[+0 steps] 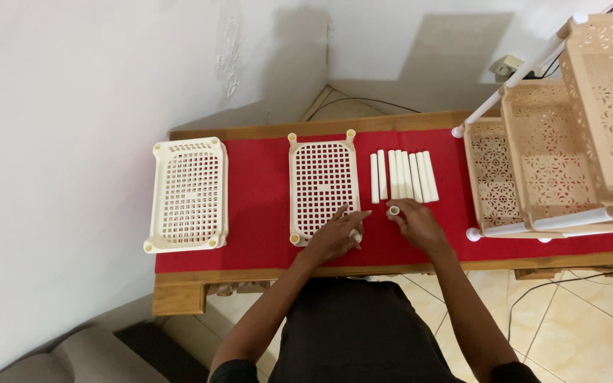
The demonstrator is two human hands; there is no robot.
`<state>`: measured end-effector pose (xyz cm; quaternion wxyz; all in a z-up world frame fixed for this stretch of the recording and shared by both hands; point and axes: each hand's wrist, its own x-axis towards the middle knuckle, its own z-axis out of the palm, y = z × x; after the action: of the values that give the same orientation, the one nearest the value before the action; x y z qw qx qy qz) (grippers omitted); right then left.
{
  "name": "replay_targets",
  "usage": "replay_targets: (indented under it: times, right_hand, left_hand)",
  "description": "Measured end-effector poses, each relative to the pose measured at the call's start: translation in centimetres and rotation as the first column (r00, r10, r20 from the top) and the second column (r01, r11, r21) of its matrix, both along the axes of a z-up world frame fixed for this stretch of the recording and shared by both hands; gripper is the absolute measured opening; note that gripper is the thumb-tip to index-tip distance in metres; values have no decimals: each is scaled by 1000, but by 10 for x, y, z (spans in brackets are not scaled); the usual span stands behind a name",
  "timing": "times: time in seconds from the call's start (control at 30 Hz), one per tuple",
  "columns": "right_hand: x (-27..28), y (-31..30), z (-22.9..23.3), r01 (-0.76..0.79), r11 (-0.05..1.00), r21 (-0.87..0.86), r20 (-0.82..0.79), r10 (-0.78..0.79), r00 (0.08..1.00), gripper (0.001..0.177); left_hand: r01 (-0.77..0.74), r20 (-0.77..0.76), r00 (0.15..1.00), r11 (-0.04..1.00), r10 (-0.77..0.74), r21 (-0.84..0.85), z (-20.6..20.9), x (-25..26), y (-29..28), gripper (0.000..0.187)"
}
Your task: The person assembles a plastic shelving unit by inserting white plastic rods into the holes of beige plastic trays. They connect multiple trays with rods to form a multi-tiered structure on a red-covered table.
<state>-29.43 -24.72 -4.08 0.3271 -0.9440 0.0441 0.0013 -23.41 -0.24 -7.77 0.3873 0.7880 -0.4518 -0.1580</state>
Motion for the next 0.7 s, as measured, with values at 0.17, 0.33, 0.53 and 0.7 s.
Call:
replay_targets:
  times: [0.17, 0.33, 0.53, 0.7]
  right_hand:
    - [2, 8, 20, 6, 1000, -19, -109, -8, 994, 44]
    - [5, 16, 51, -55, 996, -71, -44, 52, 998, 58]
    - [18, 47, 66, -225, 972, -60, 148, 232, 961, 50]
    - [38, 102, 55, -343, 939, -27, -30, 342, 939, 51]
  left_hand:
    - [10, 31, 999, 999, -9, -53, -2, 1, 2, 83]
    - [15, 77, 997, 1000, -14, -13, 13, 1, 2, 87]
    - [-114, -37, 993, 986, 110, -118, 57, 0, 40, 74]
    - [-302, -140, 949, 944, 284, -130, 75, -2, 97, 71]
